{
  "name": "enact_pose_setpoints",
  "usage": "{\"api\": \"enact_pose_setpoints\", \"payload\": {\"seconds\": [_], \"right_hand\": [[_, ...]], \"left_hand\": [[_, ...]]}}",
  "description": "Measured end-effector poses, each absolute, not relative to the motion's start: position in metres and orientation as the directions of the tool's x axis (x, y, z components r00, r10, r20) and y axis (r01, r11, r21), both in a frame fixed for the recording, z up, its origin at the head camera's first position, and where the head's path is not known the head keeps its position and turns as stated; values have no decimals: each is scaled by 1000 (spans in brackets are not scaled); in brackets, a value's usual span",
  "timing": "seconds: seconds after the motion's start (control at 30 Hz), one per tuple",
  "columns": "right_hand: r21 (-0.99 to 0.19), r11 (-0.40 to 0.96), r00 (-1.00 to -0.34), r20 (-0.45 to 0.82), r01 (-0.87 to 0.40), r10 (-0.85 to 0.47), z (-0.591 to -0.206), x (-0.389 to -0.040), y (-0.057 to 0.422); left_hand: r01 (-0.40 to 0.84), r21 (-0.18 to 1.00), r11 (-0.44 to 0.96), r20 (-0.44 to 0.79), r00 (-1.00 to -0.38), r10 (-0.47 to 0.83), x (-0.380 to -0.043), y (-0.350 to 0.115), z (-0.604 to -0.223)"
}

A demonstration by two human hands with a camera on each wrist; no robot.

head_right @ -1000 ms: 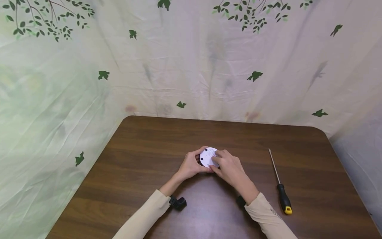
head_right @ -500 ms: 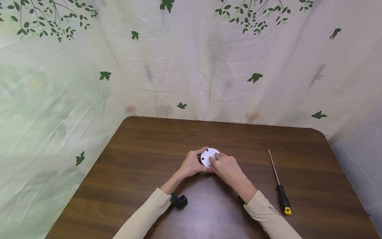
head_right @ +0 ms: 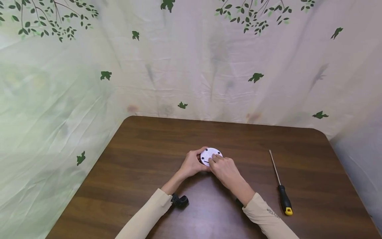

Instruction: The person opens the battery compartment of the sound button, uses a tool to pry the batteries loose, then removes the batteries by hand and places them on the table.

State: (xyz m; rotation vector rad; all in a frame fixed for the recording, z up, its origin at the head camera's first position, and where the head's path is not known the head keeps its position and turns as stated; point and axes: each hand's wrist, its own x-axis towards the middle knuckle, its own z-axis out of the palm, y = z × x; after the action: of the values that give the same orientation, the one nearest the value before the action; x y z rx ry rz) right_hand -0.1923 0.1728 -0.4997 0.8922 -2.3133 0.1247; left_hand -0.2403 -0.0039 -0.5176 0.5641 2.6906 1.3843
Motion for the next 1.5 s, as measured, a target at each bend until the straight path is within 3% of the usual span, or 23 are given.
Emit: {"api": "enact_pose_setpoints", "payload": {"seconds": [0.27,0.5,0.63,0.77,0.97,1.2,1.5], "right_hand": [[146,795,-575,616,-590,-539,-503,-185,172],[194,771,-507,653,-606,-563,-503,-184,172],[149,760,-489,683,-633,-542,-502,-183,171],[25,789,-598,638,-614,-486,-495,-185,171],[-125,832,-784,434,-541,-444,-481,-190,173],[-256,837,-864,295,-484,-409,-471,-200,175],[-308,857,-909,192,-413,-369,-464,-204,181]], "left_hand": [[262,796,545,91,-943,321,-241,-3,-515],[272,796,540,96,-938,332,-239,-2,-515],[298,794,530,126,-933,336,-238,-2,-515],[311,794,523,144,-931,334,-238,-2,-515],[338,785,519,160,-920,356,-237,-2,-515],[349,772,531,165,-917,363,-235,-2,-515],[343,783,519,168,-920,354,-234,-4,-515]]}}
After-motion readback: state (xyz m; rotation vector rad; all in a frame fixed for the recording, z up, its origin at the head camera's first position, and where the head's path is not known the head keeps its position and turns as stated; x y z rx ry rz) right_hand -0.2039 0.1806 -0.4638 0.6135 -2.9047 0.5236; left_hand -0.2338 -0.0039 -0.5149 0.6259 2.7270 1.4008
